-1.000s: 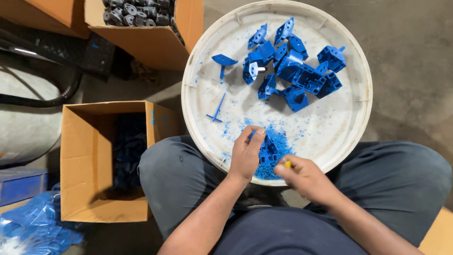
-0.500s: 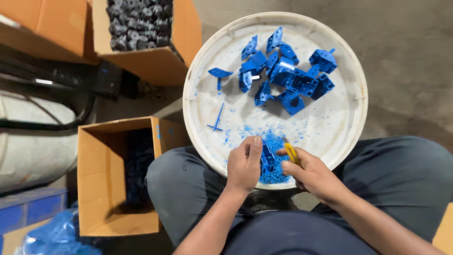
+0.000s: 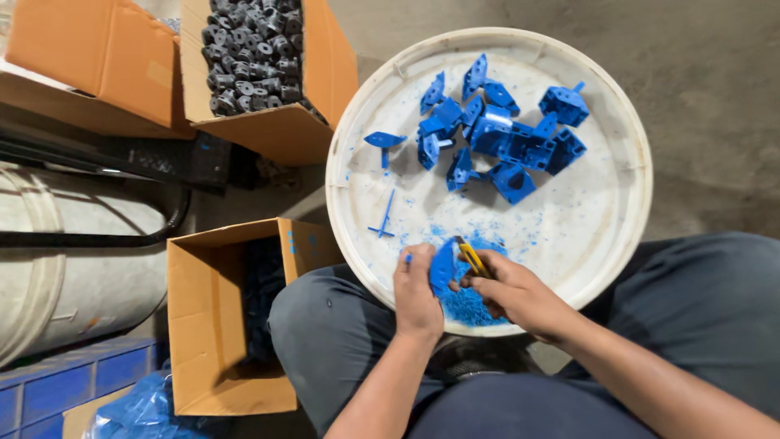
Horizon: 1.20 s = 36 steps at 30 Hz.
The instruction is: The person moves bags of plastic components into a large container and then uses a utility knife to trim excess material from individual blue plastic parts.
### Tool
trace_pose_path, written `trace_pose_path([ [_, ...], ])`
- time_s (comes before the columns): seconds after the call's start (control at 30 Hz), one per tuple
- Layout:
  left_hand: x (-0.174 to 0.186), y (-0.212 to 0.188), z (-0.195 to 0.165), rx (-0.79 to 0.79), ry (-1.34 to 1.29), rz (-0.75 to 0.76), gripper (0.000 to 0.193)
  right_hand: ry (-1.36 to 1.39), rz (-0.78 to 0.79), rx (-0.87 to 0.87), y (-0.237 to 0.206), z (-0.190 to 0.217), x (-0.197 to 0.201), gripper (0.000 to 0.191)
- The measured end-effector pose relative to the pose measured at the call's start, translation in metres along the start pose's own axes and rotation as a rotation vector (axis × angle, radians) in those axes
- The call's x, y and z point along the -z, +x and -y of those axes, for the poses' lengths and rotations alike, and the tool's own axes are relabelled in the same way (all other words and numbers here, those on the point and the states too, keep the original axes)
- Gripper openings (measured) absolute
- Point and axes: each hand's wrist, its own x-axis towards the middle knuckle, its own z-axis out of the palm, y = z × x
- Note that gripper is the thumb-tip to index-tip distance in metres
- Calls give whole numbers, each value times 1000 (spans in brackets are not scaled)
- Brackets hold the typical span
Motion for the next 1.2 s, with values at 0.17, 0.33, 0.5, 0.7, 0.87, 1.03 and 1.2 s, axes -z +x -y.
trace_pose_path([
  [0.17, 14, 20, -9, -153, 25, -6, 10, -469, 64, 67, -4, 10, 4, 35],
  [0.33, 19, 20, -10, -211, 29, 73, 17, -834, 101, 33, -15, 18, -10, 38],
  [0.5, 17, 16, -10, -172, 28, 128, 18, -1090, 20, 226, -19, 21, -15, 36],
  [0.7, 14, 13, -10, -171, 72, 191, 18, -1011, 66, 215, -16, 11, -10, 37],
  [0.87, 13, 11, -12, -104, -9, 174, 19, -722, 226, -20, -15, 3, -12, 37],
  [1.03, 14, 12, -13, -130, 9, 189, 20, -765, 204, 14, -20, 5, -14, 40],
  [1.2, 14, 12, -13, -143, -2, 192, 19, -979, 58, 153, -23, 13, -10, 36],
])
